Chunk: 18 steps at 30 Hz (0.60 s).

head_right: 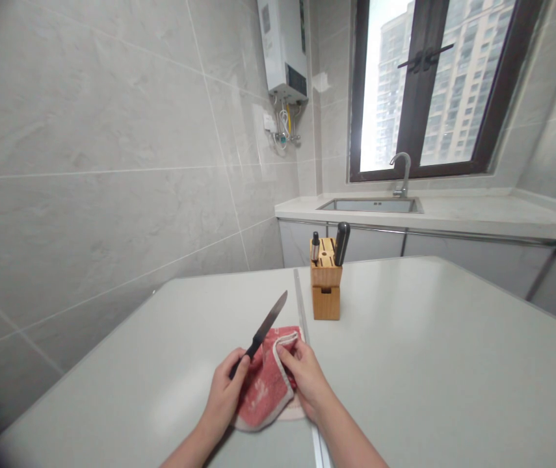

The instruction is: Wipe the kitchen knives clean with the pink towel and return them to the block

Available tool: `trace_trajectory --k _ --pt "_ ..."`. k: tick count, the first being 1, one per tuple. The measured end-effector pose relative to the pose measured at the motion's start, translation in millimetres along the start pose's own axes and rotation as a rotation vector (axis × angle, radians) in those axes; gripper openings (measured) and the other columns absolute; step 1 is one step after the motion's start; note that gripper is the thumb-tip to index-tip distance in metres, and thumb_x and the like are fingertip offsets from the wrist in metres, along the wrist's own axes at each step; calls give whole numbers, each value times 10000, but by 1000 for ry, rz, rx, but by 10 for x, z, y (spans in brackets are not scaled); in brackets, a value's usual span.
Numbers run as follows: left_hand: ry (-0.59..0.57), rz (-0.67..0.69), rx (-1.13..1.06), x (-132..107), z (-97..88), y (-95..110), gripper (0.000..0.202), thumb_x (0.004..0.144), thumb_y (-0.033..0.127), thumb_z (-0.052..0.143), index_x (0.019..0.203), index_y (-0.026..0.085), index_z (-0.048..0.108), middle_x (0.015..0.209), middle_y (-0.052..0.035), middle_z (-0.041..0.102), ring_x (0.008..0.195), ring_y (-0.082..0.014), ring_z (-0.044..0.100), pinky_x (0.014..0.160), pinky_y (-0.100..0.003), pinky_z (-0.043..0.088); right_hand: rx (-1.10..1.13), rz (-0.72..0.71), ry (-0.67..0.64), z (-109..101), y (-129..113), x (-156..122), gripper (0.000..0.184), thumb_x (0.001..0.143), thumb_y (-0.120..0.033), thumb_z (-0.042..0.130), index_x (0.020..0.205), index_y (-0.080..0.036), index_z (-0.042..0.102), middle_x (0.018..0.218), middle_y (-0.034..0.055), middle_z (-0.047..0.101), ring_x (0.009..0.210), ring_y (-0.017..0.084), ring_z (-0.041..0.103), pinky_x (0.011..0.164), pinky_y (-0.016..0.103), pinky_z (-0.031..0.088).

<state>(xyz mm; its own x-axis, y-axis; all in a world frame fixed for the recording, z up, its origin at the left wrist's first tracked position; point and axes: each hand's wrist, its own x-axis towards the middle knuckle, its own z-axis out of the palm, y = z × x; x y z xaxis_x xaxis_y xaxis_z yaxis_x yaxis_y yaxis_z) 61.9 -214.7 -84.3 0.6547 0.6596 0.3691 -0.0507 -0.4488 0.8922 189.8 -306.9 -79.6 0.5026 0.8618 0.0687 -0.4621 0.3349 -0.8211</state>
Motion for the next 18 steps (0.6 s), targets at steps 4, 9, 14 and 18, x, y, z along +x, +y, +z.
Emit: trace_trajectory --k 4,9,14,18 --pt "-30 5 19 6 7 -9 281 877 362 438 733 156 563 702 -18 559 695 -170 515 654 -241 386 18 24 -4 9 -10 -1 280 711 -303 692 935 -149 625 949 93 696 869 221 639 856 388 445" --pt "-66 36 75 7 11 -19 279 868 354 458 707 155 570 690 -21 564 685 -169 514 649 -243 382 22 37 11 -7 18 1 251 709 -285 699 911 -152 633 923 73 695 861 196 633 830 342 447" --pt "-99 63 125 9 25 -43 265 858 360 478 719 157 578 704 -22 565 687 -165 513 644 -243 378 7 52 -41 -10 24 -6 223 698 -277 711 866 -149 637 837 54 698 762 155 626 738 280 456" --pt "-102 70 142 9 30 -47 261 852 360 484 705 159 566 695 -21 568 677 -162 512 633 -239 378 11 58 -50 3 8 -16 241 694 -286 716 875 -154 628 829 44 691 738 143 615 721 267 454"
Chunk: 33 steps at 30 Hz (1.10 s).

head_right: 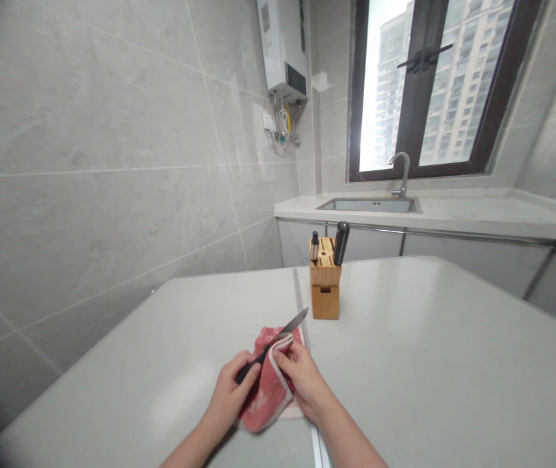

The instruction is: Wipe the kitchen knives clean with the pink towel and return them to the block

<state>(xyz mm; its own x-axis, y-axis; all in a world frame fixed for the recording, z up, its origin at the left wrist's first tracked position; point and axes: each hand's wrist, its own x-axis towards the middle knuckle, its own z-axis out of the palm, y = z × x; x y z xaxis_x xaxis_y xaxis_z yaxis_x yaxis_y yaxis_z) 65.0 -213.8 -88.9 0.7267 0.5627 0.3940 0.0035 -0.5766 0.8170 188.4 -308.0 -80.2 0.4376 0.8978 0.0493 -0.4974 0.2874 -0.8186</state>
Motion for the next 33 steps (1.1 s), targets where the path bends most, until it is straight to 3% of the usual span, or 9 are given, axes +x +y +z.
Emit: trace_trajectory --k 15,29,33 --pt "28 48 28 -16 -1 33 234 840 326 508 694 159 583 675 -17 554 656 -157 515 616 -236 370 -4 -6 70 6 -17 -2 200 723 -277 688 861 -158 606 746 11 671 650 121 587 618 223 437" --pt "63 1 4 -15 -24 80 291 856 369 472 698 161 602 678 -27 561 661 -169 516 633 -248 387 -3 -10 71 24 -42 -6 212 718 -307 685 872 -172 632 804 31 707 685 156 633 704 276 466" --pt "132 -55 -52 0 -39 94 300 866 378 443 727 159 593 699 -31 578 687 -180 527 656 -251 402 -4 -31 51 5 -29 3 253 722 -320 676 911 -159 631 852 63 711 747 205 654 743 335 480"
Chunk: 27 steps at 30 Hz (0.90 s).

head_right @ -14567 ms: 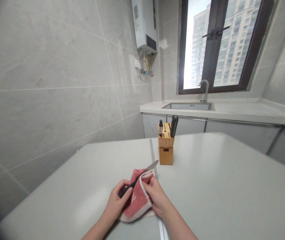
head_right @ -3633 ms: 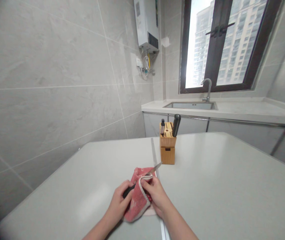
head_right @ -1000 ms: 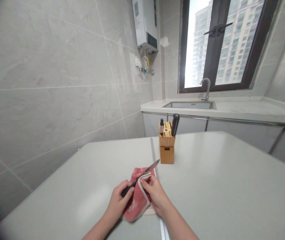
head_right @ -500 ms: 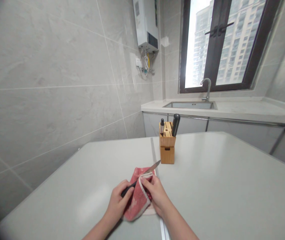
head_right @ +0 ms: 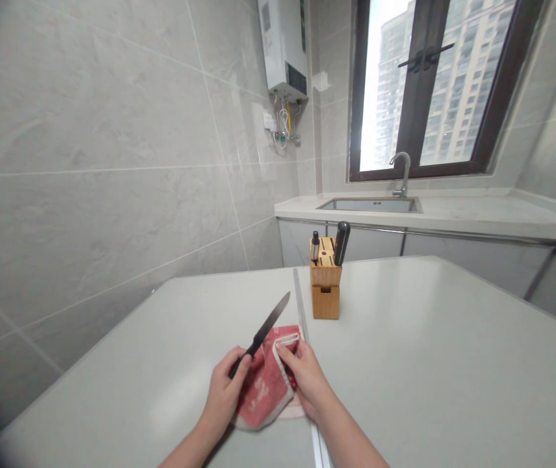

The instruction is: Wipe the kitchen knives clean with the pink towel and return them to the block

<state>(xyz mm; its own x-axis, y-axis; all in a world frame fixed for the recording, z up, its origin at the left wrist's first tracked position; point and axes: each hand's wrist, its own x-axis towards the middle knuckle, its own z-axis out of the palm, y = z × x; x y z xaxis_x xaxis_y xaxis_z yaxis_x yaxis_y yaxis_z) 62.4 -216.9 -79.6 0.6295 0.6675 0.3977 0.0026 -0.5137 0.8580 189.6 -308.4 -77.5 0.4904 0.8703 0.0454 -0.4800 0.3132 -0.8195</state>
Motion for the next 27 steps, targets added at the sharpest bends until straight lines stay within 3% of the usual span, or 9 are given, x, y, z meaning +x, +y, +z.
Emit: trace_trajectory --k 6,15,27 --pt "78 -50 -36 28 -5 -51 300 856 393 456 715 155 572 682 -17 563 687 -178 515 643 -238 400 -5 -3 10 -27 15 10 293 711 -319 687 942 -149 628 904 81 710 823 222 655 788 347 475" --pt "-22 -14 -18 -2 -1 -15 310 860 391 447 713 157 588 694 -30 587 691 -182 537 661 -245 411 -48 6 33 -16 24 17 320 685 -366 703 905 -147 628 842 74 710 782 224 655 763 358 476" --pt "-101 59 45 -4 9 -84 263 848 346 493 691 156 587 670 -18 563 656 -158 513 621 -234 381 -43 12 -5 -10 52 25 221 705 -308 702 857 -159 641 801 35 699 722 150 620 682 259 452"
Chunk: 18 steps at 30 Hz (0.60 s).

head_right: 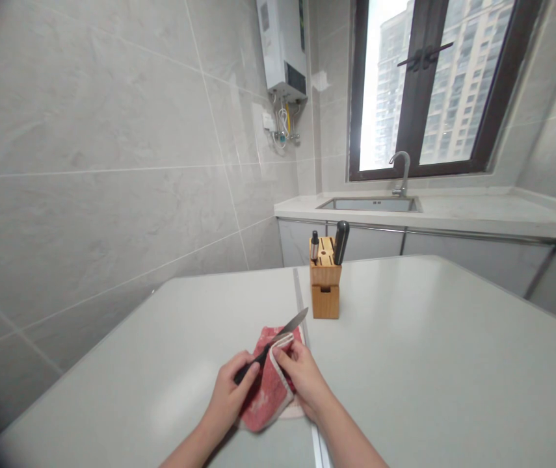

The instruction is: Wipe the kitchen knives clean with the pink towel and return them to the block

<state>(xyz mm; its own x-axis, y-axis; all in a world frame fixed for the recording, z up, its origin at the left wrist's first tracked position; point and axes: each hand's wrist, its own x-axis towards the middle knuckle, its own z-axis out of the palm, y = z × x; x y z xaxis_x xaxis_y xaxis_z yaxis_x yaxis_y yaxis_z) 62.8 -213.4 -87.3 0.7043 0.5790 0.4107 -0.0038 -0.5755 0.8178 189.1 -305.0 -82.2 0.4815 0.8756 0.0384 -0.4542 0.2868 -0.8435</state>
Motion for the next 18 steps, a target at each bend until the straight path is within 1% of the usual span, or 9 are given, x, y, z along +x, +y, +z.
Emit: trace_trajectory --k 5,9,12,18 --pt "-14 7 12 4 4 -11 249 846 333 500 683 157 564 668 -10 551 653 -152 509 616 -230 372 4 20 29 24 -17 -11 206 693 -301 715 821 -162 633 729 5 680 627 110 583 616 224 436" --pt "-25 16 18 4 5 -9 230 843 316 507 687 156 557 678 -10 552 656 -149 507 616 -226 369 1 31 66 35 -29 -24 219 668 -318 731 777 -160 624 639 -22 648 581 103 562 588 216 428" --pt "-36 35 38 1 14 -18 225 842 313 512 685 156 551 679 -9 550 655 -146 502 616 -224 365 -9 31 81 29 -31 -26 238 662 -327 733 772 -153 615 653 -12 653 604 116 573 590 222 430" --pt "-42 48 56 9 27 -32 216 840 315 521 696 157 555 689 -10 556 664 -147 505 622 -227 365 -27 12 50 4 -18 -11 247 695 -330 707 811 -136 607 701 16 667 643 133 583 610 236 435"
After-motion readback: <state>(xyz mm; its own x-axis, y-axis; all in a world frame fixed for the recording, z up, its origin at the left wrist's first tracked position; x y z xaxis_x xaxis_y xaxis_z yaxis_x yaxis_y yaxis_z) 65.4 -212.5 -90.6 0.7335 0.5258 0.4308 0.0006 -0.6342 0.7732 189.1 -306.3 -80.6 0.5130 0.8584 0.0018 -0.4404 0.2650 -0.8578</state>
